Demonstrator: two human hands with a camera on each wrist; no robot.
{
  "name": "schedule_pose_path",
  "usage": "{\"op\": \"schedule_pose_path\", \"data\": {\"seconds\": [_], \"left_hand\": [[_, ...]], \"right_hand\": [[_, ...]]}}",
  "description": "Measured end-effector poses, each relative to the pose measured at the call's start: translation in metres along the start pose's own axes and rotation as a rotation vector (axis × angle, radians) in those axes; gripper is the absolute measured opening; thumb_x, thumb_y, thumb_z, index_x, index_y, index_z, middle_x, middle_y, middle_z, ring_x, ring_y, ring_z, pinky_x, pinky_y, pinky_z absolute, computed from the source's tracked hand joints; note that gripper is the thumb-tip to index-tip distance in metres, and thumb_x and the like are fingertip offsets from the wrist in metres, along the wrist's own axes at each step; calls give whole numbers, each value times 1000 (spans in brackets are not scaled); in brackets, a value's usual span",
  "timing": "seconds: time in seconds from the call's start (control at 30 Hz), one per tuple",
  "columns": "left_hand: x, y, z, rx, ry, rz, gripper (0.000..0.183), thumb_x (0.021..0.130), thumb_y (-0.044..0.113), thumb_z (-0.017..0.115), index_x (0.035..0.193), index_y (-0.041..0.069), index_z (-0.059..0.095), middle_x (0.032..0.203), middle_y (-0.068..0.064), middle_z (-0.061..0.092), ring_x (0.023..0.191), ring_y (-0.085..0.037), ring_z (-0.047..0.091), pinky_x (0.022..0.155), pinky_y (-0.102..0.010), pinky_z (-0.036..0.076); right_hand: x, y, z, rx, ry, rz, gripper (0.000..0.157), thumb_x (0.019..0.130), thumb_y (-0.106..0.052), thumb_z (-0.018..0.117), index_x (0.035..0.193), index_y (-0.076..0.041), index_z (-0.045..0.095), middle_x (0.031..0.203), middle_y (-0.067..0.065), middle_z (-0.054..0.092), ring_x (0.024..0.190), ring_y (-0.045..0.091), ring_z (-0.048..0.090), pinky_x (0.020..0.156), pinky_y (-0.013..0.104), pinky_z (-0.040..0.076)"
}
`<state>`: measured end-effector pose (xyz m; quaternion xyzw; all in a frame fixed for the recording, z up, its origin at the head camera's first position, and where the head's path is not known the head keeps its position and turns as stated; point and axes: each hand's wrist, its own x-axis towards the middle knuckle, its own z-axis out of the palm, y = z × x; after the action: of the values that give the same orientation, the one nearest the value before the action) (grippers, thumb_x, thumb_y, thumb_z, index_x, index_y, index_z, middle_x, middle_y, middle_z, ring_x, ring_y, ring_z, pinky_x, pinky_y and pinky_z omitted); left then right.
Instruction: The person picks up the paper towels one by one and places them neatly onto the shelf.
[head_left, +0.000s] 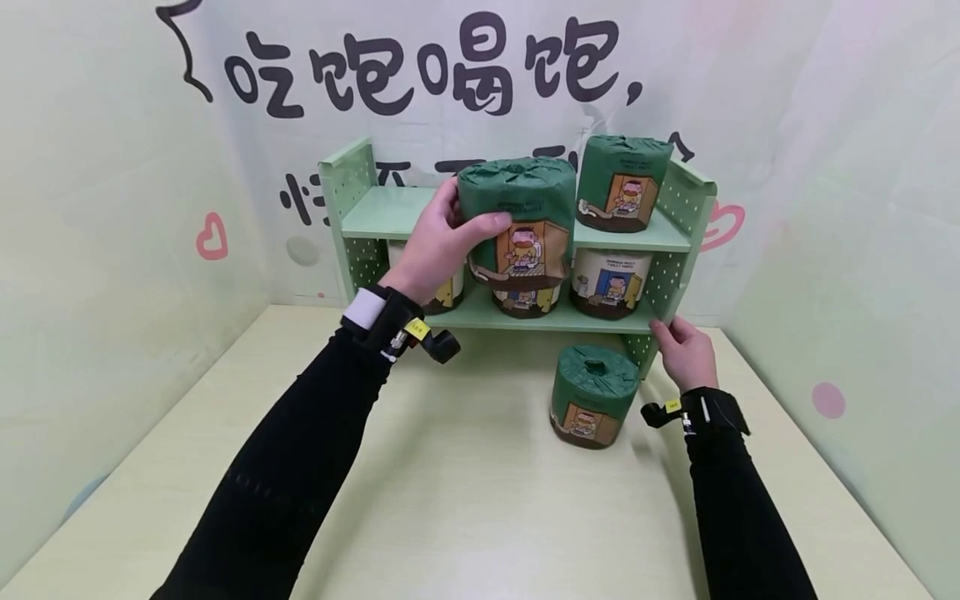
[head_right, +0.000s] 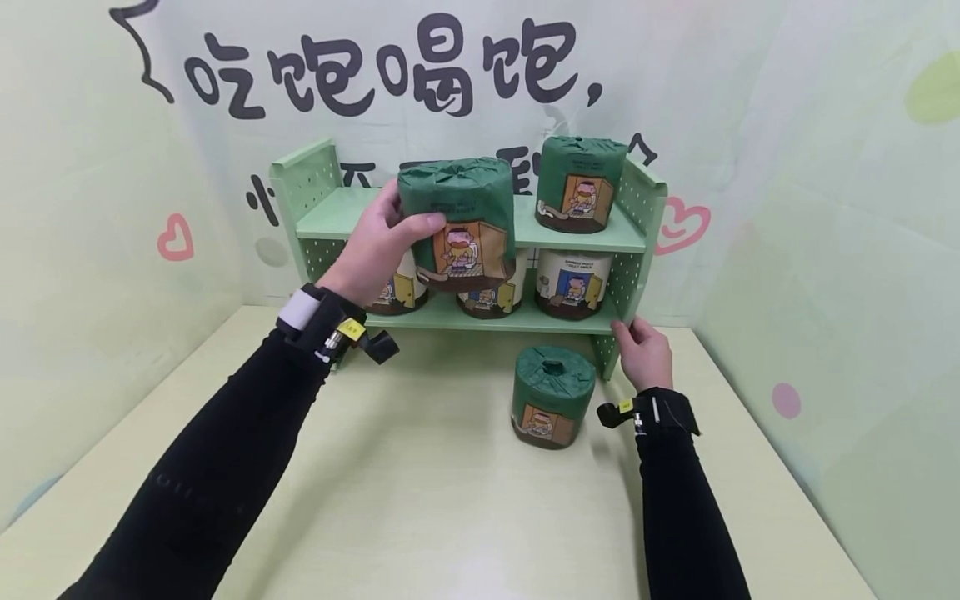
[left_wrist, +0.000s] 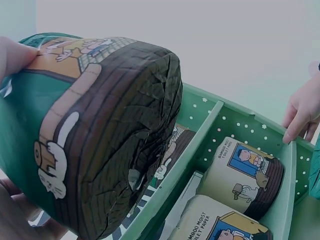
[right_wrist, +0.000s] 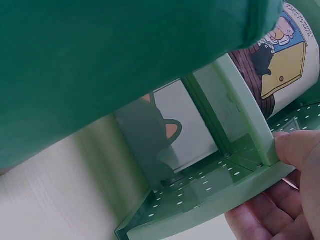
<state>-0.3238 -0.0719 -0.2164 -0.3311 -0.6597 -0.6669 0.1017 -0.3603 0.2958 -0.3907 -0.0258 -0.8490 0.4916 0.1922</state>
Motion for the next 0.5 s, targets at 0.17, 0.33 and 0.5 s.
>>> {"op": "schedule_pose_path", "data": {"seconds": [0.17, 0.33, 0.5], "left_hand": [[6, 1, 1, 29, 33, -27, 61, 87, 29, 73, 135, 12, 39, 126, -9, 54, 109, -24, 54, 91, -40, 51], [14, -1, 3, 74, 61, -48, 66, 85, 30, 76, 136, 12, 38, 127, -7, 51, 109, -21, 54, 92, -38, 51], [19, -3, 3, 119, 77, -66, 70, 83, 33, 78, 137, 13, 38, 127, -5, 51, 109, -20, 54, 91, -36, 51]], "right_hand": [[0, 0, -1, -4, 0, -4, 51, 103, -45, 51, 137, -6, 58, 121, 17, 64, 108, 27, 56, 94, 51, 45], [0, 1, -1, -1, 0, -3, 52, 103, -44, 51, 137, -6, 58, 121, 17, 64, 108, 27, 57, 95, 51, 45], [1, 2, 0, -1, 5, -10, 51, 104, -44, 52, 137, -6, 58, 120, 17, 64, 106, 27, 57, 94, 50, 46]]}}
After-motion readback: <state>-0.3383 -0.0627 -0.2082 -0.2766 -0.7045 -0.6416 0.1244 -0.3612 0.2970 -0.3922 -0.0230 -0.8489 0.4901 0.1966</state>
